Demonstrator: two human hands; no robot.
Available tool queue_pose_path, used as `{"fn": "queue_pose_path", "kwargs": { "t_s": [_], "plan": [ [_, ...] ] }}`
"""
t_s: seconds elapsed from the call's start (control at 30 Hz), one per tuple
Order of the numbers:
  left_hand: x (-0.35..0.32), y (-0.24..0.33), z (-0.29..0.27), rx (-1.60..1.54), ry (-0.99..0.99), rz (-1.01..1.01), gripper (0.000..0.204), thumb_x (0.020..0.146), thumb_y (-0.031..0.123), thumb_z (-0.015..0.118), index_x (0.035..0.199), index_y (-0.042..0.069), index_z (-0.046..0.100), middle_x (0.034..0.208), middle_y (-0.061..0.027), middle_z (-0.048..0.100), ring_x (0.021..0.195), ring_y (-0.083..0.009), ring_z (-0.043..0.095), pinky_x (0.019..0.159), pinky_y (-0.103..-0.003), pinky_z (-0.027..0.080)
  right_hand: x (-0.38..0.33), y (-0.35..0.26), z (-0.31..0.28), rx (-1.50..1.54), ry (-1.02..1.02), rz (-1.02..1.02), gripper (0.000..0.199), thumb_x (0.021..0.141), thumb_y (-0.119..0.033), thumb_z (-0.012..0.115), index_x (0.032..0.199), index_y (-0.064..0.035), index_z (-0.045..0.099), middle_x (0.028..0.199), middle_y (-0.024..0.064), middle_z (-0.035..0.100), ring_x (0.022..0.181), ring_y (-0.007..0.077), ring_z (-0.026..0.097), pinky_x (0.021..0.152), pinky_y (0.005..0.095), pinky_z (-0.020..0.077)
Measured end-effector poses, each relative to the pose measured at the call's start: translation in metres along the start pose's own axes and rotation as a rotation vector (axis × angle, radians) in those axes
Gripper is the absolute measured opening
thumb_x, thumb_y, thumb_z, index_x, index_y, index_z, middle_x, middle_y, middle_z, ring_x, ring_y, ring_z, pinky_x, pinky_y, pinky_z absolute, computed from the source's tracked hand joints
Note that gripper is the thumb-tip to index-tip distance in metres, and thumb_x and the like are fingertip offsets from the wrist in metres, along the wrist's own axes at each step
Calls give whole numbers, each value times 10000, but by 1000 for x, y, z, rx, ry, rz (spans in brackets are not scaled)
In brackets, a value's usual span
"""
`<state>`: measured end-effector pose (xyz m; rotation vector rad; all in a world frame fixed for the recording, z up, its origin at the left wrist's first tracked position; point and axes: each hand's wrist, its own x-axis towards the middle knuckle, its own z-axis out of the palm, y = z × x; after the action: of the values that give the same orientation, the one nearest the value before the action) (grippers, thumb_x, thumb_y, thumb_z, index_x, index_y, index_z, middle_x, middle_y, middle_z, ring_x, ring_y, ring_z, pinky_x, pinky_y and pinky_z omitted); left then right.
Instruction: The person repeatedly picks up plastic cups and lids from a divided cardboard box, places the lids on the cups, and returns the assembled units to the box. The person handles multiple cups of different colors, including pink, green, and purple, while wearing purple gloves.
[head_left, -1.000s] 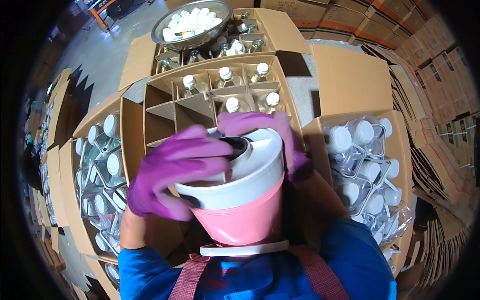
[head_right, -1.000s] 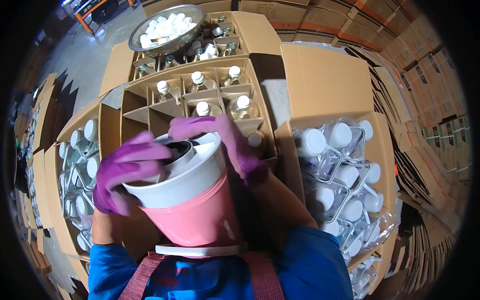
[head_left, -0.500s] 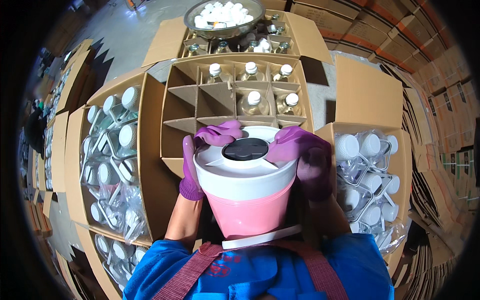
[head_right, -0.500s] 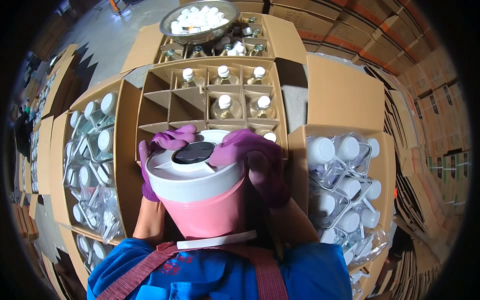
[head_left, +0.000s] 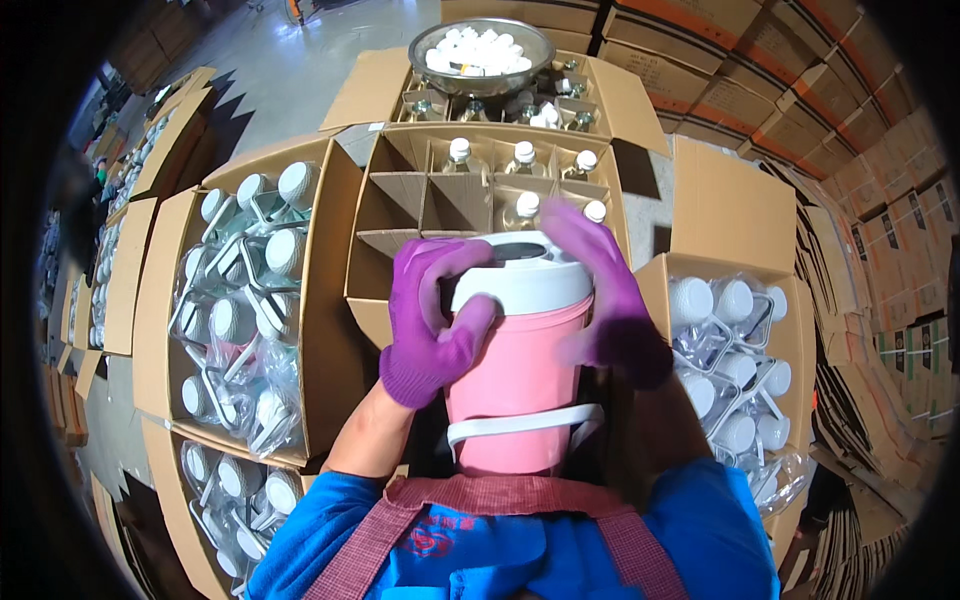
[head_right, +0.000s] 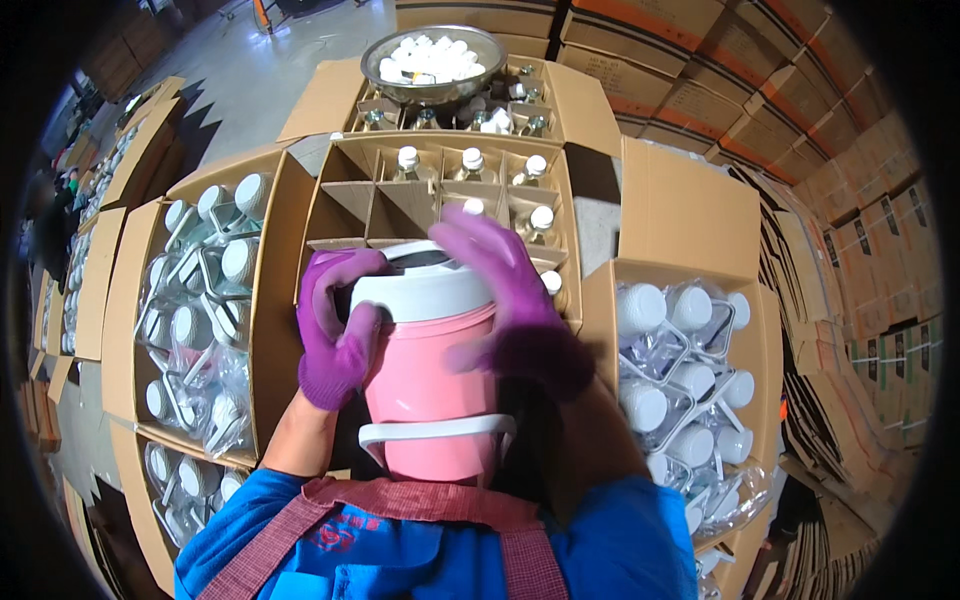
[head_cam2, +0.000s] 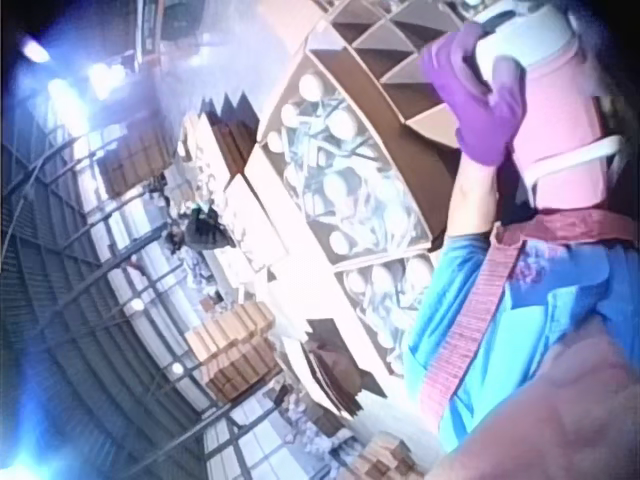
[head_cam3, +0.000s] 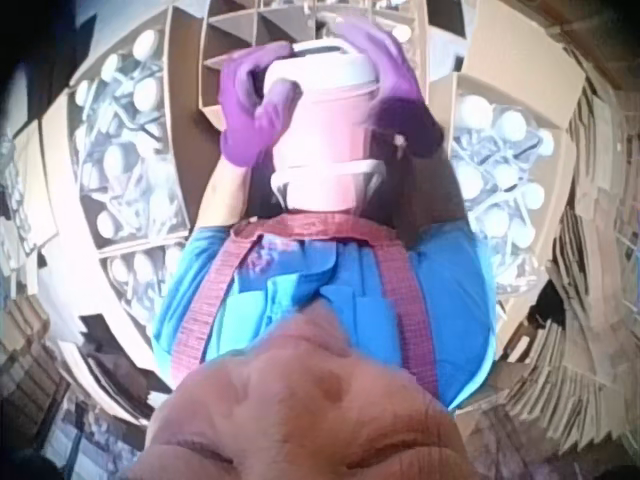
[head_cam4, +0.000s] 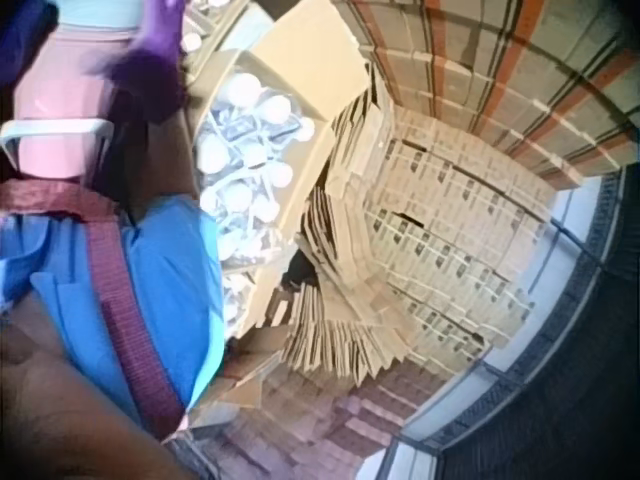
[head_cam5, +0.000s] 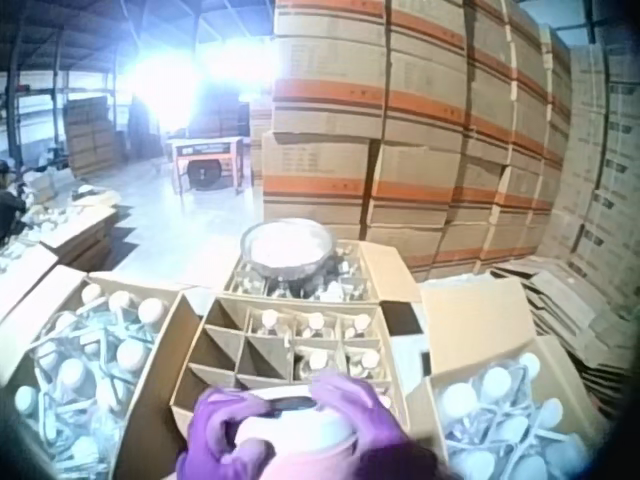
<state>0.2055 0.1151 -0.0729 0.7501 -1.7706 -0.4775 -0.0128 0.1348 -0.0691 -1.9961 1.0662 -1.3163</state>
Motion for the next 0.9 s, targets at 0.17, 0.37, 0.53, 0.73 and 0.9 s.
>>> {"fn": "queue_pose_path", "kwargs": {
  "t_s": [0.17,0.37,0.53,0.73,0.9],
  "plan": [
    [0,-3,10,-15,-10,-11,283,755,97,718,1025,65,639,944,-109,641,917,-296,590,848,-393,453,-16,-20,4,-408,53,-62,727,673,-312,848,1263,1,560,1322,193,554,1335,399,462,1132,494,346],
    [13,16,15,169,-106,164,259,737,149,741,971,70,665,914,-99,626,859,-302,569,791,-403,413,-16,1,12,-280,321,-215,458,914,-413,659,1133,-11,653,1086,151,673,1067,364,625,968,477,463],
    [11,-7,9,-321,-41,-60,219,965,199,549,987,26,682,1138,-145,665,1100,-276,619,1004,-413,439,-15,7,18,-117,461,-161,509,1057,-394,399,977,-18,733,988,142,721,972,320,653,972,433,470],
    [-19,-79,61,-1491,-55,-592,652,1024,536,305,944,-25,628,1149,-277,613,1087,-364,597,1026,-525,450,-32,29,2,83,287,-42,431,1031,-324,476,963,20,726,882,145,684,851,288,627,826,402,484],
    [-13,-42,47,-1287,84,-727,692,1020,544,264,832,-29,604,929,-204,611,991,-358,596,1010,-509,456,-36,40,3,348,287,-122,579,1089,-330,282,952,21,722,900,162,708,884,342,636,863,419,480]
  ]
}}
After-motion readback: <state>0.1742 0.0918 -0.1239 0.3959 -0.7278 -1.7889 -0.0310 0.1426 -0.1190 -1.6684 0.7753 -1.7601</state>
